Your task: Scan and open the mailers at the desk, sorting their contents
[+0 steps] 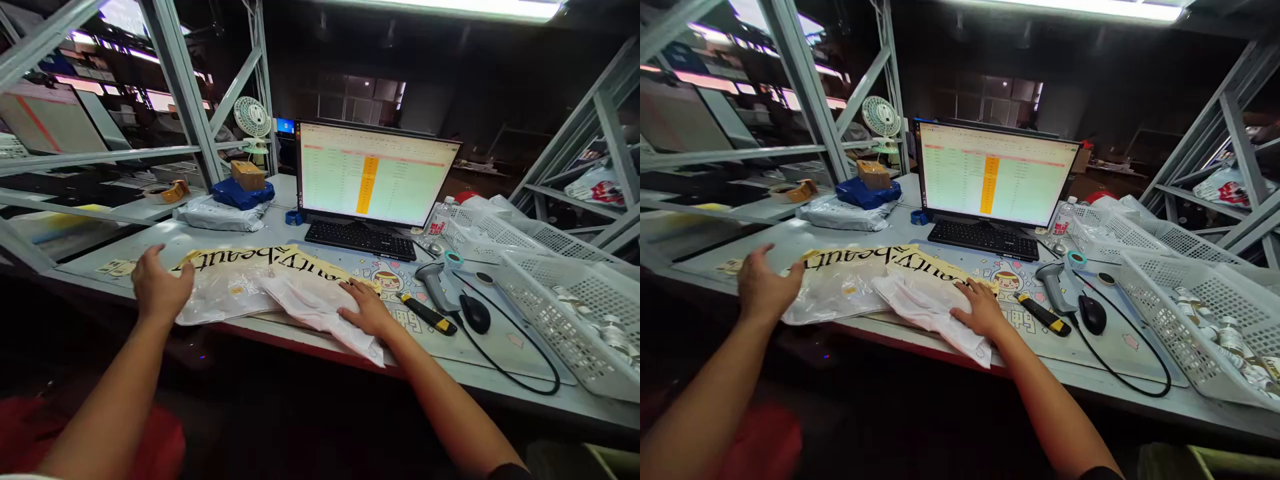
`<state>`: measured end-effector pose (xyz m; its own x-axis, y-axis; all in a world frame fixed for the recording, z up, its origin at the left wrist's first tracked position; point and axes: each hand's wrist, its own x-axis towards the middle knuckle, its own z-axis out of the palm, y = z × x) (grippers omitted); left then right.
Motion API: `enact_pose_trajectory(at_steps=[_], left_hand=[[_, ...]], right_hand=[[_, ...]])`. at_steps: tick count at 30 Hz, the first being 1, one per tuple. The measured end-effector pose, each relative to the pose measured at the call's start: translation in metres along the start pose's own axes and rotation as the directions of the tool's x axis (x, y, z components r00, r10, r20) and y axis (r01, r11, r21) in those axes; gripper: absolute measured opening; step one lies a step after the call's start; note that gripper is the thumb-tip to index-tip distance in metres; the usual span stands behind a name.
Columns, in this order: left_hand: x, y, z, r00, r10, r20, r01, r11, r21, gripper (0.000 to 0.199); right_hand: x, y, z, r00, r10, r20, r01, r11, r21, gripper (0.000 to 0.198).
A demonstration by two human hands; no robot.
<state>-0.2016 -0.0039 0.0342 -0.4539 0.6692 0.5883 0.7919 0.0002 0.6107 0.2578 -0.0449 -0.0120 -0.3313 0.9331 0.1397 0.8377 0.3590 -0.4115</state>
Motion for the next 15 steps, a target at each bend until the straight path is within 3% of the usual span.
enact_pose_trajectory(at_steps=[1,2,3,4,6,7,8,10,12,13,15], left_hand=[[-0.009,0.014,-0.002,0.986,0.167,0.006,-0.167,0.986,0.006,0.065],[-0.021,0.032,-0.002,0.938,0.34,0.061,-0.339,0.94,-0.036,0.065],[-0.037,0.053,0.001,0.861,0.483,0.158,-0.463,0.874,-0.146,0.068],[-0.055,0.074,0.008,0.737,0.602,0.308,-0.528,0.797,-0.295,0.072],[-0.09,0.115,0.026,0.463,0.736,0.494,-0.528,0.676,-0.513,0.078],[-0.104,0.132,0.036,0.369,0.774,0.514,-0.495,0.632,-0.596,0.076],[-0.115,0.146,0.046,0.333,0.788,0.518,-0.456,0.615,-0.643,0.067],[-0.121,0.164,0.061,0.317,0.754,0.576,-0.429,0.655,-0.622,0.044],[-0.111,0.172,0.066,0.347,0.668,0.658,-0.462,0.732,-0.5,0.033],[-0.102,0.175,0.065,0.384,0.633,0.672,-0.482,0.758,-0.439,0.031],[-0.084,0.184,0.056,0.513,0.614,0.6,-0.465,0.786,-0.407,0.027]], right_hand=[[0.0,-0.001,0.002,1.0,-0.004,-0.022,0.004,1.0,0.001,0.073],[0.001,-0.001,0.003,0.999,-0.003,-0.043,0.003,1.0,0.004,0.069],[0.002,-0.002,0.004,0.998,0.003,-0.065,-0.002,1.0,0.013,0.066],[0.003,-0.003,0.004,0.996,0.009,-0.086,-0.007,1.0,0.029,0.062],[0.004,-0.002,0.003,0.992,0.007,-0.124,0.005,0.995,0.099,0.057],[0.004,-0.001,0.001,0.99,0.008,-0.143,0.015,0.987,0.158,0.055],[0.003,0.001,-0.002,0.987,0.019,-0.162,0.019,0.973,0.23,0.053],[-0.005,0.008,-0.013,0.974,0.08,-0.213,0.008,0.924,0.383,0.053],[-0.02,0.019,-0.031,0.946,0.156,-0.284,0.005,0.869,0.495,0.058],[-0.029,0.024,-0.042,0.926,0.182,-0.33,0.023,0.846,0.532,0.062],[-0.047,0.033,-0.064,0.88,0.205,-0.428,0.078,0.827,0.556,0.071]])
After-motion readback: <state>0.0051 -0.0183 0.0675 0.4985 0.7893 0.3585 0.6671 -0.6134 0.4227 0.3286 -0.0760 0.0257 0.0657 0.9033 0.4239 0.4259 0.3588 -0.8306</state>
